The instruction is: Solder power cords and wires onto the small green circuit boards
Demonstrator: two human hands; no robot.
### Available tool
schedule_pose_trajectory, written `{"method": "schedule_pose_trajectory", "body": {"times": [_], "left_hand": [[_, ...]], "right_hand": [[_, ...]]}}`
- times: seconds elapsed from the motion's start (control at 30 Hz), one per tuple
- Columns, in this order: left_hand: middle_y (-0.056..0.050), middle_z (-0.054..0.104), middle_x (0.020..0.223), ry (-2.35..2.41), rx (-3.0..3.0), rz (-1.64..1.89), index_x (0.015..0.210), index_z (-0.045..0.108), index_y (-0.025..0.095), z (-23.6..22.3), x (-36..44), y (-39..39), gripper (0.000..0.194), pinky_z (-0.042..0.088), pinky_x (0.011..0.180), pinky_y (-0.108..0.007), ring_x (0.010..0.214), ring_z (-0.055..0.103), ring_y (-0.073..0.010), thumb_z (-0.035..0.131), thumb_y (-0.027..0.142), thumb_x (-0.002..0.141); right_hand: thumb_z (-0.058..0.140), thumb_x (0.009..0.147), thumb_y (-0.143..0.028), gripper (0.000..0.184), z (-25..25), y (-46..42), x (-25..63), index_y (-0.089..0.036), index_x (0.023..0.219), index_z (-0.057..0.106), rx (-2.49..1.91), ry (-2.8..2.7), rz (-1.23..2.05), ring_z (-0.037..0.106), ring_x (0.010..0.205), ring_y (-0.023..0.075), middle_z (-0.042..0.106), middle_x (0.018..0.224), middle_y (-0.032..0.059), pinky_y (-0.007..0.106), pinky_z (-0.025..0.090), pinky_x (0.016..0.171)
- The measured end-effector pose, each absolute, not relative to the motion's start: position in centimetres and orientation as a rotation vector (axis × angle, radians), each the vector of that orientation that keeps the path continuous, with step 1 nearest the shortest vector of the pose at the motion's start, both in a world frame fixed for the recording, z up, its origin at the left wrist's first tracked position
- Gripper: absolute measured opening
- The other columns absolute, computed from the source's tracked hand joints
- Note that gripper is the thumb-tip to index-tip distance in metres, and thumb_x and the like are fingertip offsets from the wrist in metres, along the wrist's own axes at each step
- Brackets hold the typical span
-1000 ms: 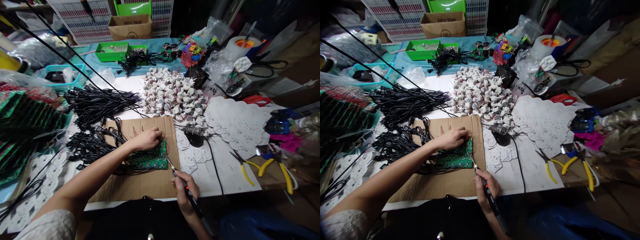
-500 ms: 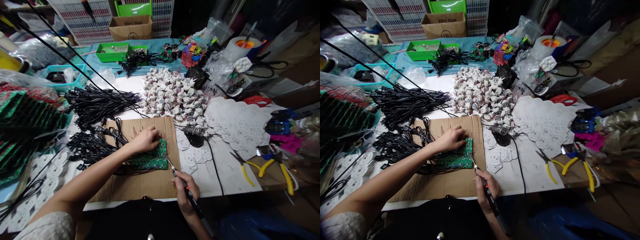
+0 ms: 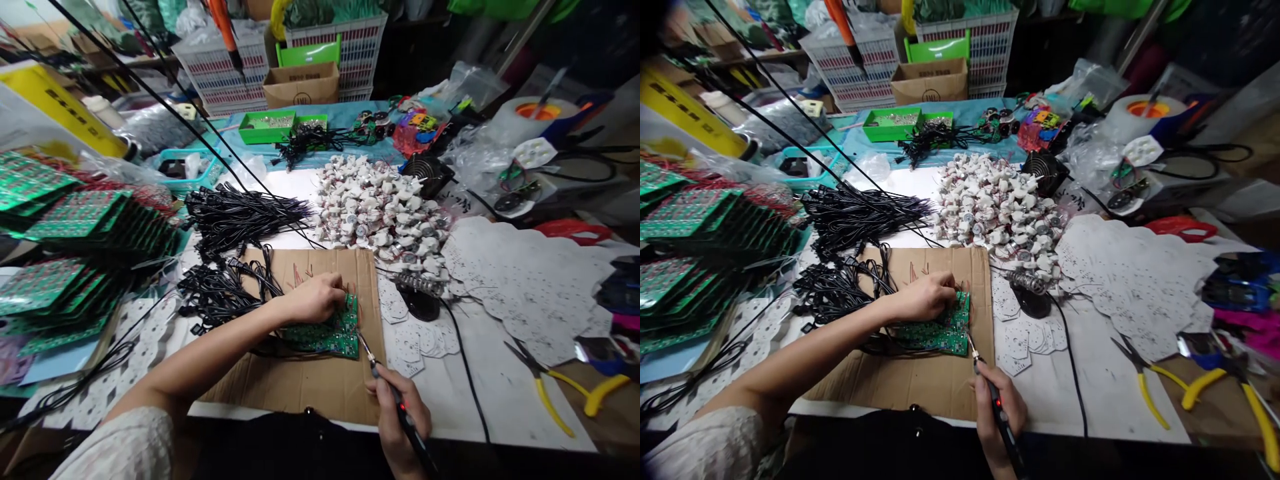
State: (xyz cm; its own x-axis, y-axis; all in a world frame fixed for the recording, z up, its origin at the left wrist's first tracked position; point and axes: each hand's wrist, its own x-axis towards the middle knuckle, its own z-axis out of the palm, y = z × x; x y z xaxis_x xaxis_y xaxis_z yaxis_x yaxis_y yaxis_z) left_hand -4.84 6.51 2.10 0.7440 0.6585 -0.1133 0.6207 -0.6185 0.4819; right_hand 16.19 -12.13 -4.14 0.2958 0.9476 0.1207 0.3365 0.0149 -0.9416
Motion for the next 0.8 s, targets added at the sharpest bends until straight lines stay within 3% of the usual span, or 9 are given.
{"method": "schedule_pose_trajectory", "body": {"times": [0.17,0.3,0.4,0.57,0.8], "left_hand": [[-0.008,0.063,0.1,1.115,2.379,0.211,0.098,0.072,0.017,2.8,-7.4,7.7,0.02,0.052,0.08,-0.03,0.091,0.063,-0.0194,0.057,0.013,0.084],[-0.005,0.067,0.083,1.746,2.239,0.233,0.083,0.072,0.017,4.7,-12.2,11.6,0.013,0.048,0.072,-0.03,0.077,0.062,-0.018,0.059,0.018,0.084],[-0.006,0.065,0.082,2.076,2.248,0.307,0.079,0.071,0.016,6.0,-15.7,15.2,0.024,0.047,0.078,-0.033,0.082,0.062,-0.0187,0.049,0.015,0.088],[-0.009,0.064,0.088,1.754,2.587,0.189,0.084,0.072,0.018,5.8,-17.4,19.5,0.03,0.046,0.087,-0.038,0.093,0.056,-0.0233,0.043,0.009,0.089],[-0.017,0.066,0.107,1.535,2.698,0.053,0.078,0.068,0.015,2.7,-14.0,21.3,0.02,0.042,0.09,-0.041,0.106,0.056,-0.0291,0.054,0.018,0.092]], "right_hand": [[0.061,0.096,-0.047,0.031,-4.5,-12.3,16.4,-0.02,0.102,0.075,-1.533,-1.238,0.726,0.073,0.058,0.0187,0.077,0.073,0.0042,0.027,0.061,0.06],[0.06,0.096,-0.048,0.032,-4.3,-12.1,16.4,-0.02,0.1,0.076,-1.539,-1.252,0.712,0.073,0.059,0.0191,0.076,0.071,0.0045,0.027,0.061,0.061],[0.061,0.096,-0.048,0.032,-4.3,-11.9,16.3,-0.02,0.099,0.076,-1.514,-1.262,0.705,0.073,0.058,0.0189,0.076,0.071,0.0044,0.027,0.061,0.059],[0.061,0.095,-0.05,0.034,-4.8,-11.9,16.3,-0.019,0.101,0.076,-1.539,-1.244,0.711,0.074,0.058,0.0197,0.077,0.071,0.0055,0.027,0.061,0.058],[0.06,0.097,-0.049,0.034,-5.1,-12.0,16.3,-0.02,0.101,0.076,-1.534,-1.25,0.679,0.073,0.057,0.0189,0.077,0.071,0.0048,0.026,0.06,0.055]]}}
